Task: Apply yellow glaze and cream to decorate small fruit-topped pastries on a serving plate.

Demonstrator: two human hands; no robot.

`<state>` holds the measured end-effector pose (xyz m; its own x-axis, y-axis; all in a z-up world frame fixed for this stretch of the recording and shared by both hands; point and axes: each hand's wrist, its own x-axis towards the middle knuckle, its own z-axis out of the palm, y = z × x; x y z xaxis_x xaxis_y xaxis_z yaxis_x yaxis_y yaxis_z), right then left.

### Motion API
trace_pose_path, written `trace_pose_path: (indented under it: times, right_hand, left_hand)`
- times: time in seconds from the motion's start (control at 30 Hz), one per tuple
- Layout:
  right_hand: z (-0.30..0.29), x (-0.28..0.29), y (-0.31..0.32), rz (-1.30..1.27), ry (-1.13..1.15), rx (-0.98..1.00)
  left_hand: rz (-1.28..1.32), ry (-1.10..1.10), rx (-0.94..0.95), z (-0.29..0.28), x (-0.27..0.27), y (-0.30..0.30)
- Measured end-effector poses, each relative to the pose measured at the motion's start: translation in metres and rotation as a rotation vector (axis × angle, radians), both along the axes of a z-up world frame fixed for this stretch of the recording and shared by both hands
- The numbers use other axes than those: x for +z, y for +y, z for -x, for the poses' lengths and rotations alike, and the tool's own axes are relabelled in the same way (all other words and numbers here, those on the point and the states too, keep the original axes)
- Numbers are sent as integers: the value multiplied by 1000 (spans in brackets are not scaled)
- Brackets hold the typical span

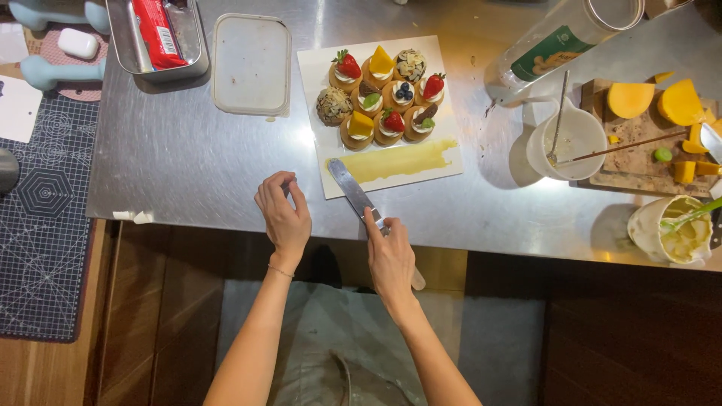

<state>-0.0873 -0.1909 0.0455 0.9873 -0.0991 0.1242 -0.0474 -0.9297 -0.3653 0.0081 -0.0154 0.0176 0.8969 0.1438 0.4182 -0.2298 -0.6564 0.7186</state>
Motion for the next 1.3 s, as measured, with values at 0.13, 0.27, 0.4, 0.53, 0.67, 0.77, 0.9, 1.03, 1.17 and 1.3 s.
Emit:
trace_pose_path:
  times: [0.13, 0.27, 0.4, 0.53, 0.67, 0.77, 0.9, 1.03, 1.17, 1.3]
  right_hand:
    - [3, 0, -16, 37, -28, 9]
    - [3, 4, -33, 80, -32, -3]
    - [3, 6, -51, 118, -57, -22]
    - [4, 5, -71, 155, -52, -29]
    - [4, 6, -93, 202, -49, -74]
    - [6, 8, -112, 219, -31, -127]
    - [7, 20, -130, 110, -15, -291]
    - [-1, 22, -136, -58, 19, -390]
    - [-9, 21, -132, -54, 55, -333]
    - [-12, 11, -126, 8, 27, -279]
  left_hand:
    - [14, 10, 1, 0, -1, -1]
    - [18, 9, 8, 0, -1, -1]
    - [-1, -5, 11, 0, -2, -1]
    - [-25, 10, 4, -1, -2, -2]
    - [-15, 7, 18, 0, 0, -3]
    - [-9, 1, 18, 0, 2, -4]
    - [-12, 3, 25, 0, 1, -4]
    - [-4, -2, 31, 0, 0, -4]
    - [3, 2, 23, 0, 0, -3]
    - [-9, -13, 11, 0, -1, -2]
